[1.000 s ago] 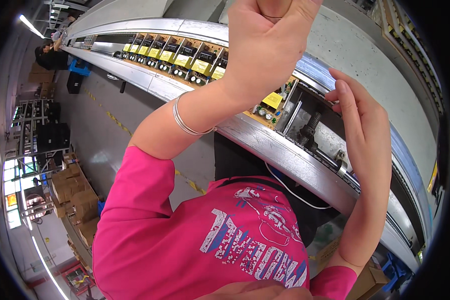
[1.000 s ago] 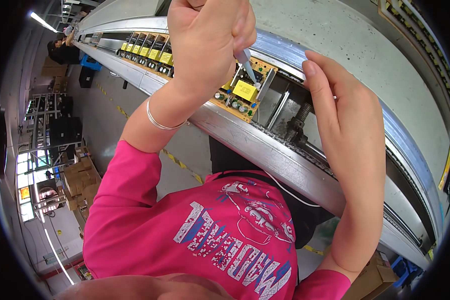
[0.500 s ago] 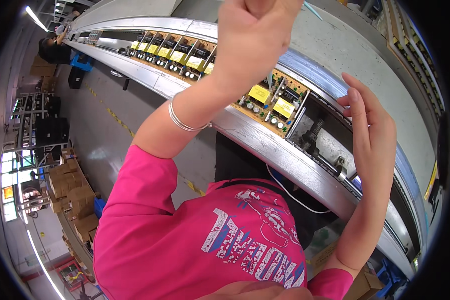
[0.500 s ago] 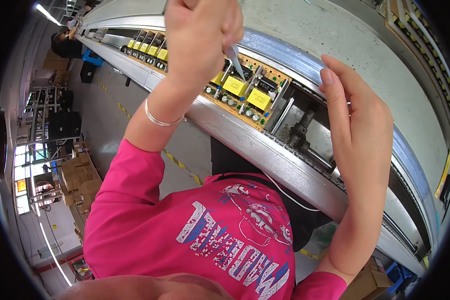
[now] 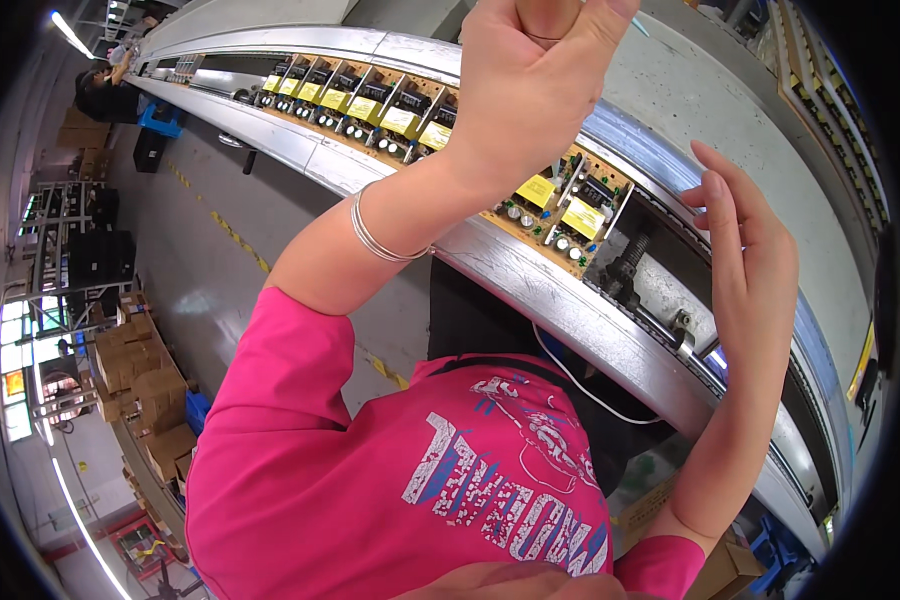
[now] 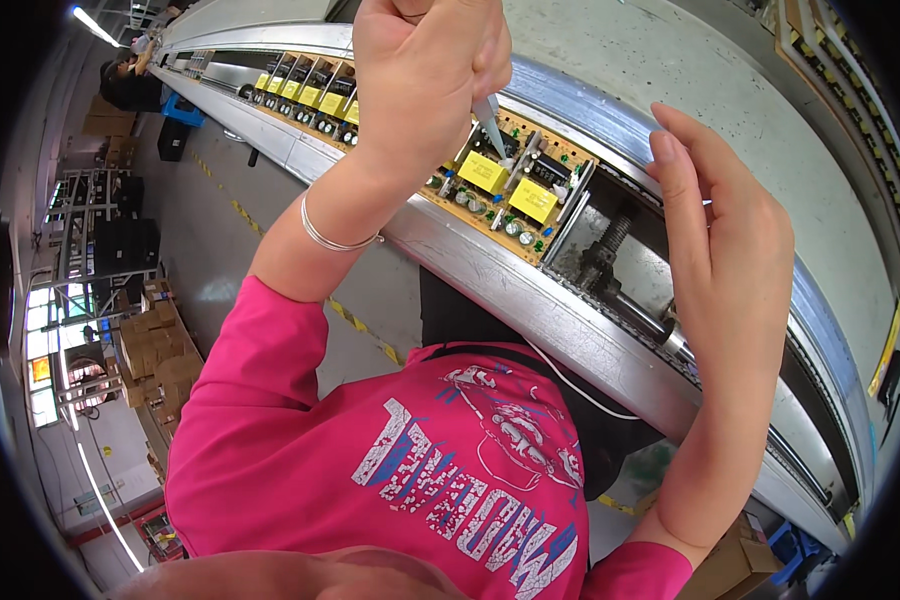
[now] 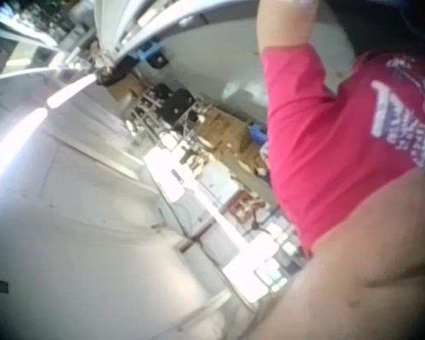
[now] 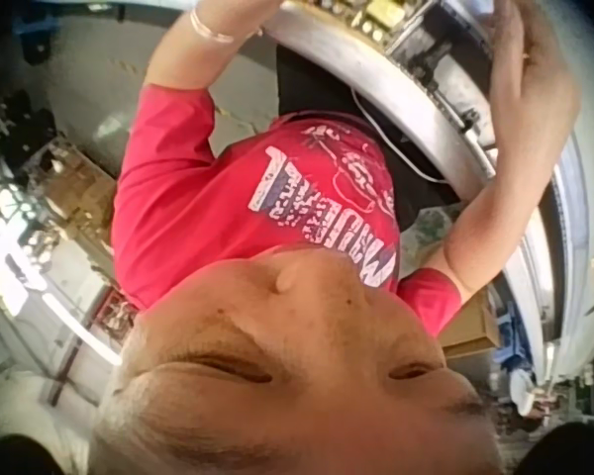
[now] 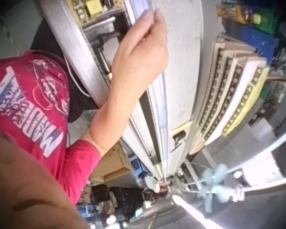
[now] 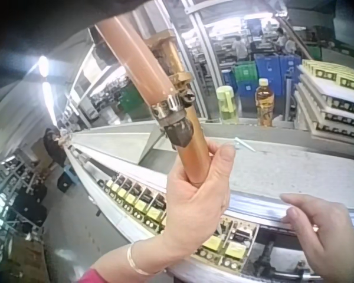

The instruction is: Manually attaching yellow components to an electronic board and securing them using an electric screwdriver on a conveyor belt line.

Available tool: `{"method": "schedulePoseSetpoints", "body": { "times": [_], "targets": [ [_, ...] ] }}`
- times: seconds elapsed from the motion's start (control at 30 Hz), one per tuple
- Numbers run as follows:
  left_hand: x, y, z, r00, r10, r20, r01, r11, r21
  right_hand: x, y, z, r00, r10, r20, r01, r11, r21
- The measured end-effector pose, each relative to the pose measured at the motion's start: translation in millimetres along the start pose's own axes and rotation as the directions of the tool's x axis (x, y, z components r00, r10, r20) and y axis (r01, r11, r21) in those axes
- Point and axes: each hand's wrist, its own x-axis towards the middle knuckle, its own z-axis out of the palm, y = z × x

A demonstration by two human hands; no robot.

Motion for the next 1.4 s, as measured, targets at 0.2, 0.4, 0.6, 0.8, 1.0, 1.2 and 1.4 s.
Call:
{"method": "schedulePoseSetpoints", "body": {
  "times": [0.2,0.4,0.6,0.8,1.0,1.2,1.4],
  "targets": [
    [0.6,6.4,2.9,0.996,-0.073,-0.044,0.07,0.995,-0.065,-1.2,-0.9,-0.4,1.0,0.012,0.0,-0.012,1.0,-0.018],
    [9.1,25.9,-3.9,0.948,-0.29,-0.13,0.23,0.909,-0.347,1.5,-7.4,-3.0,1.0,0.025,-0.012,-0.025,0.999,-0.036],
    [21.4,51.8,-12.9,0.855,-0.498,-0.143,0.318,0.723,-0.613,3.1,-14.9,-1.1,1.0,-0.008,-0.019,0.008,1.0,-0.024],
    [13.5,47.9,-8.5,0.885,-0.442,-0.149,0.295,0.778,-0.555,5.0,-13.8,-0.5,0.999,-0.016,-0.03,0.016,1.0,-0.013],
    [10.7,45.1,-8.4,0.915,-0.379,-0.14,0.272,0.835,-0.479,3.2,-18.6,-5.5,1.0,0.008,-0.025,-0.009,1.0,-0.021],
    [10.0,40.6,-9.6,0.939,-0.321,-0.119,0.251,0.883,-0.397,3.5,-20.6,-8.3,0.999,-0.003,-0.039,0.002,1.0,-0.02],
    [15.5,40.7,-20.4,0.961,-0.257,-0.104,0.213,0.925,-0.314,2.9,-15.0,-5.4,0.996,-0.029,-0.079,0.029,1.0,-0.006]
  ]
}}
